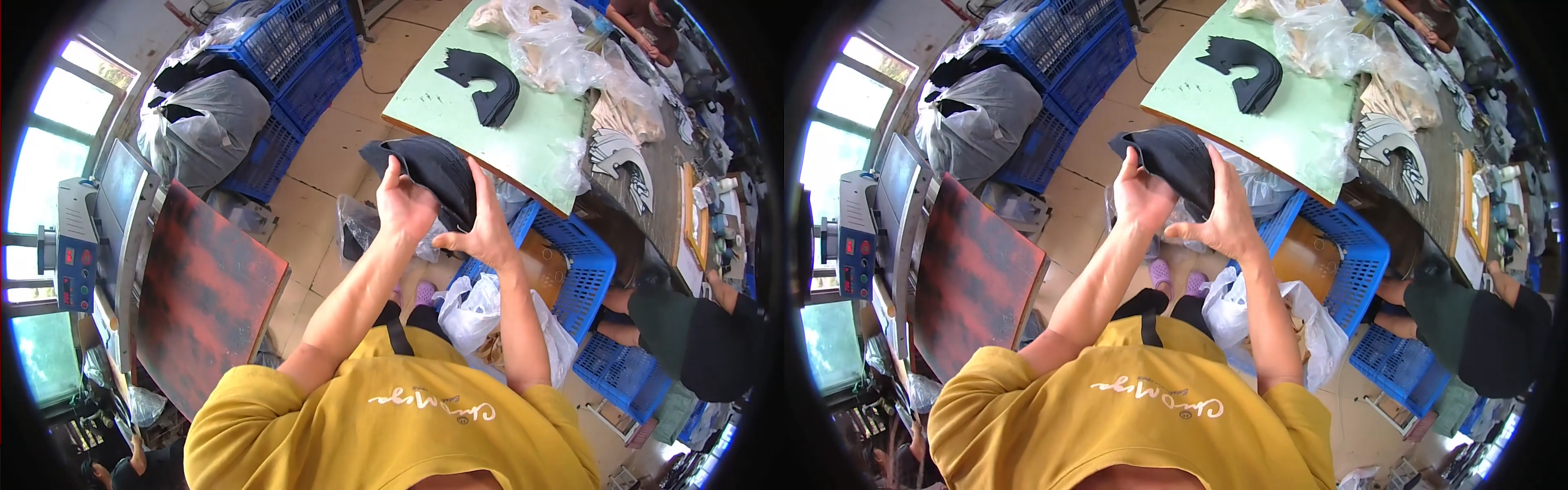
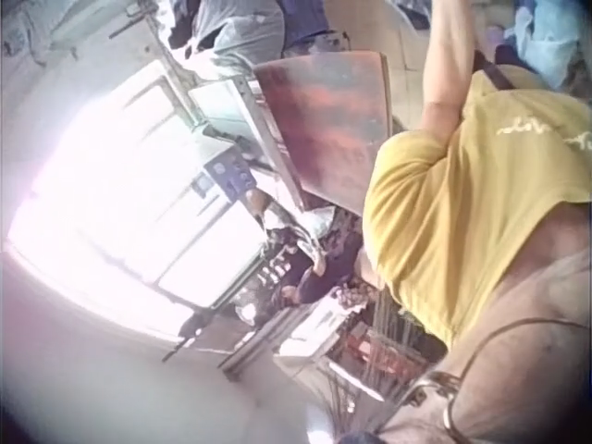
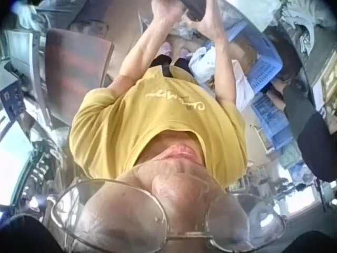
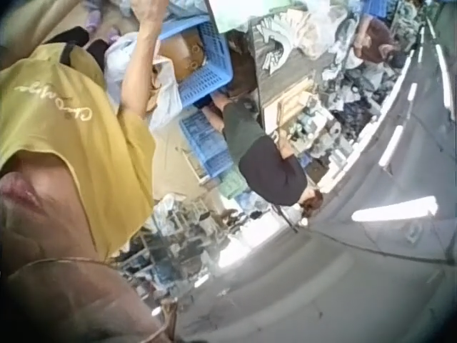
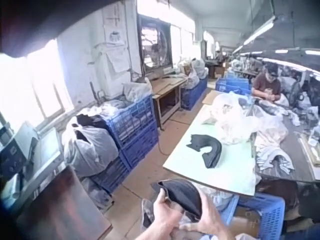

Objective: Organize and sort various shoe upper components into plastic bags and crates.

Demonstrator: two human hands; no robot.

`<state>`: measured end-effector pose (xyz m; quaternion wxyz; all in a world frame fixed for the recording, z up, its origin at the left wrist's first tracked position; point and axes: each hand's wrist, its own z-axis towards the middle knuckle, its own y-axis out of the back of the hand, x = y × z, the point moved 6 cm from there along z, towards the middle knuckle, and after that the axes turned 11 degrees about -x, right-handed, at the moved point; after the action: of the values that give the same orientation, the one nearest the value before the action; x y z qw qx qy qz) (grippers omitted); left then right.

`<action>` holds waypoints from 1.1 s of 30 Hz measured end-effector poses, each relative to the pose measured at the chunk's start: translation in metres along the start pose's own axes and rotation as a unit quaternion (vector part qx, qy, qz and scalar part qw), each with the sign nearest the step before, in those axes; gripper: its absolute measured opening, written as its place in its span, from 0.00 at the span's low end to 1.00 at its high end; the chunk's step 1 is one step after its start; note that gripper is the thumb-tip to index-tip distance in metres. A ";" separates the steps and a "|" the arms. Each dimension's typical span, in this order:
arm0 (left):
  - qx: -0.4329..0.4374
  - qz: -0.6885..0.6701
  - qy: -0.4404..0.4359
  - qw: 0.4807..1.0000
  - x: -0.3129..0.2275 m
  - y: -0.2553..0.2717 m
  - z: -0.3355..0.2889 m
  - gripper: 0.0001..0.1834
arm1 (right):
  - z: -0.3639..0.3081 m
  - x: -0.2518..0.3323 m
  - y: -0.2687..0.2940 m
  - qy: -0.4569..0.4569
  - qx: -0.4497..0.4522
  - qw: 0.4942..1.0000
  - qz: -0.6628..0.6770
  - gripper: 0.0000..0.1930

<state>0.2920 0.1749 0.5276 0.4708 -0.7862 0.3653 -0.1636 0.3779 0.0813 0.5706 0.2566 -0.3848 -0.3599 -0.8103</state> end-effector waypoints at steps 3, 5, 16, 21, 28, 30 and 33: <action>-0.031 -0.013 0.041 0.999 0.006 0.007 -0.001 0.29 | -0.019 -0.004 -0.010 -0.071 -0.052 0.994 -0.064 0.65; -0.045 -0.022 0.041 0.998 0.000 0.015 0.001 0.26 | -0.022 -0.012 -0.012 -0.086 -0.053 0.994 -0.044 0.63; 0.006 0.182 0.188 0.965 -0.011 0.080 -0.012 0.19 | -0.043 -0.052 -0.024 -0.444 0.002 0.850 0.284 0.23; 0.062 0.445 0.120 0.885 -0.035 0.063 -0.021 0.12 | -0.035 -0.054 -0.019 -0.565 -0.020 0.738 0.369 0.23; 0.084 0.677 -0.243 0.690 -0.090 0.009 0.036 0.18 | -0.014 -0.075 0.012 -0.501 0.042 0.690 0.521 0.30; 0.063 0.556 0.077 0.825 -0.048 0.018 0.048 0.33 | -0.012 -0.085 0.022 -0.487 0.062 0.608 0.624 0.33; 0.107 0.548 0.197 0.806 -0.010 0.005 0.043 0.43 | -0.007 -0.116 0.046 -0.480 -0.035 0.678 0.556 0.33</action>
<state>0.3089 0.2075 0.5020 0.4817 -0.3509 0.8001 -0.0677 0.4731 0.0637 0.4910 0.4380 -0.8587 -0.1251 -0.2347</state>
